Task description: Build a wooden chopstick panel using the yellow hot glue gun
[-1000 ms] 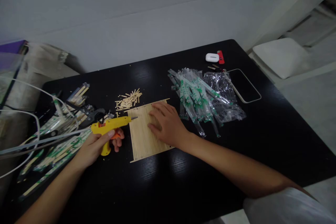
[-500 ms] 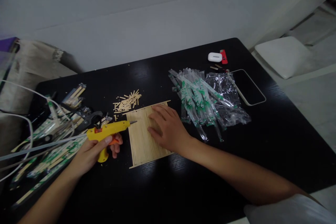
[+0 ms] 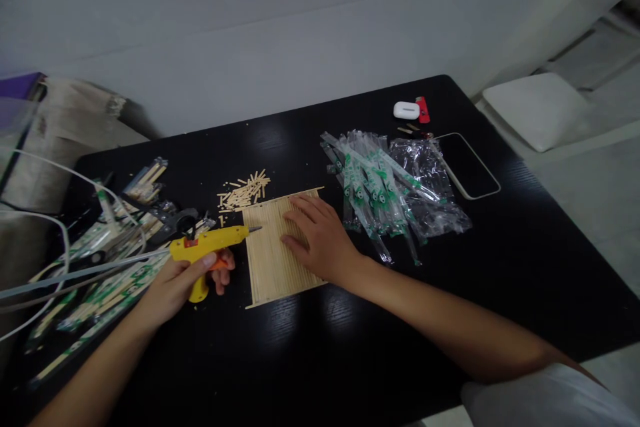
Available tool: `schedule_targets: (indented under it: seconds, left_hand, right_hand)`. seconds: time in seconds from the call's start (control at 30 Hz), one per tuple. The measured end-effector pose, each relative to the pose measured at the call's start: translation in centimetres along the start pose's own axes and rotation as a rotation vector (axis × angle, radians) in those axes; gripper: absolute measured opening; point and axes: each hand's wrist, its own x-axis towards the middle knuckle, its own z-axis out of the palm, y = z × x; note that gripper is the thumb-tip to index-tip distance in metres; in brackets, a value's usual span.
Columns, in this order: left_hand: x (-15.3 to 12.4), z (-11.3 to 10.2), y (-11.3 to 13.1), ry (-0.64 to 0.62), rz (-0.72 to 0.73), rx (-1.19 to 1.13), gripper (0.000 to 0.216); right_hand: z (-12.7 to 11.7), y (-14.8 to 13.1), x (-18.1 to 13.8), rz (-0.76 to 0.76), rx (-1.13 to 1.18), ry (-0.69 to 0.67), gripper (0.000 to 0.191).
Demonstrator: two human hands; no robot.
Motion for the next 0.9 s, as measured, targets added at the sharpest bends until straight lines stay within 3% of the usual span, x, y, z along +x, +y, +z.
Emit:
schedule_targets:
  seconds: [0.9]
  left_hand:
    - [-0.02, -0.18, -0.29, -0.022, -0.007, -0.02, 0.042]
  right_hand:
    - [0.05, 0.03, 0.01, -0.04, -0.032, 0.004, 0.028]
